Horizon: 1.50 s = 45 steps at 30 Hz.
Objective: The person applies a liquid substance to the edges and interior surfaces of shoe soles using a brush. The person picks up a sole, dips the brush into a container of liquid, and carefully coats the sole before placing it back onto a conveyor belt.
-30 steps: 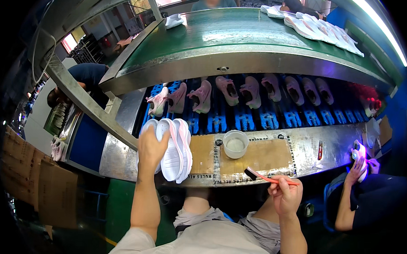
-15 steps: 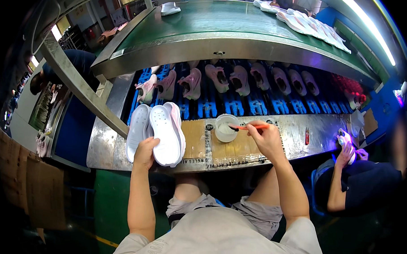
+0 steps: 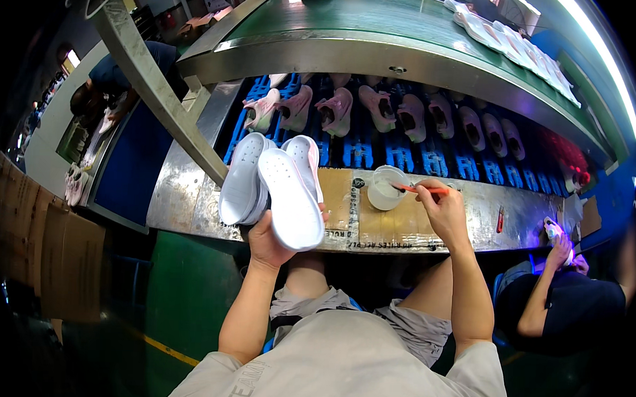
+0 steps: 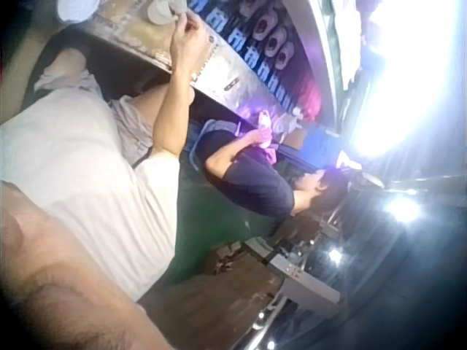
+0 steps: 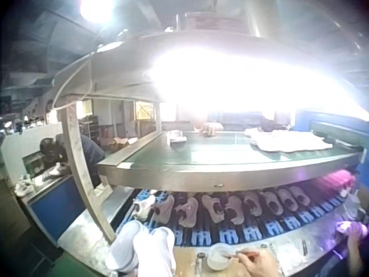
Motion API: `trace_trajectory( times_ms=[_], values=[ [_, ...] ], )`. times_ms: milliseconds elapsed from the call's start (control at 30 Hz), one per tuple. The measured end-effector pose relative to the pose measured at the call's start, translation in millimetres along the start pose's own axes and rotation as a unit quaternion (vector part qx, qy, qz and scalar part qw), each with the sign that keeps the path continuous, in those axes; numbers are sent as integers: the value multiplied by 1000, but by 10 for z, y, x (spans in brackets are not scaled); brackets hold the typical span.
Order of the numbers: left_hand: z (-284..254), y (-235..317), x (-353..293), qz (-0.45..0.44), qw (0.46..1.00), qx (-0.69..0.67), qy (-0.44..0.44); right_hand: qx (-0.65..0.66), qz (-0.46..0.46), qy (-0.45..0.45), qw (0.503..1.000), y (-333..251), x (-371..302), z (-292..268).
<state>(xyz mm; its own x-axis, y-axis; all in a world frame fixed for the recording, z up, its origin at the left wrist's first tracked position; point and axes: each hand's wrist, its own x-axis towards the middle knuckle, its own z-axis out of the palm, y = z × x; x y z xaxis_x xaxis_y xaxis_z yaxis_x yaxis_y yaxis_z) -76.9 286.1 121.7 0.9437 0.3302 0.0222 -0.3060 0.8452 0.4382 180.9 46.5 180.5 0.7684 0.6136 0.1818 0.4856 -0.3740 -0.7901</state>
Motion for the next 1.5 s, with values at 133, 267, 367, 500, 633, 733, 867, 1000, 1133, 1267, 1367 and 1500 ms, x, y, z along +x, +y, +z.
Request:
trace_trajectory(
  times_ms=[133, 267, 367, 500, 633, 733, 867, 1000, 1133, 1267, 1367, 1500],
  values=[
    [-82, 84, 17, -79, 984, 162, 1, 177, -55, -57, 981, -172, -180, 24],
    [185, 52, 19, -123, 978, 165, -22, 183, -174, -151, 956, -413, -242, 97],
    [309, 64, -3, -140, 964, 223, -30, 196, -177, -150, 953, -455, -205, 209],
    [359, 75, -12, -137, 965, 220, -30, 202, -151, -153, 956, -403, -204, 241],
    [319, 134, 12, -105, 968, 228, -29, 190, -168, -150, 956, -397, -229, 222],
    [259, 178, 32, -56, 960, 272, -23, 179, -148, -191, 954, -421, -269, 153],
    [256, 302, 59, 44, 906, 418, -48, 192, -129, -213, 949, -398, -281, 73],
    [510, 270, -32, 132, 843, 521, -39, 213, -110, -203, 949, -325, -309, 69],
    [845, 287, 60, 195, 693, 687, -101, 276, -30, -185, 943, -297, -444, 136],
    [794, 78, 129, 310, 653, 687, -74, 355, 20, -165, 920, -391, -612, 155],
    [367, -13, 234, 450, 572, 680, -93, 383, 24, -169, 908, -542, -732, 145],
    [288, 191, 379, 456, 504, 708, -190, 388, -10, -148, 910, -742, -870, 62]
  ],
)
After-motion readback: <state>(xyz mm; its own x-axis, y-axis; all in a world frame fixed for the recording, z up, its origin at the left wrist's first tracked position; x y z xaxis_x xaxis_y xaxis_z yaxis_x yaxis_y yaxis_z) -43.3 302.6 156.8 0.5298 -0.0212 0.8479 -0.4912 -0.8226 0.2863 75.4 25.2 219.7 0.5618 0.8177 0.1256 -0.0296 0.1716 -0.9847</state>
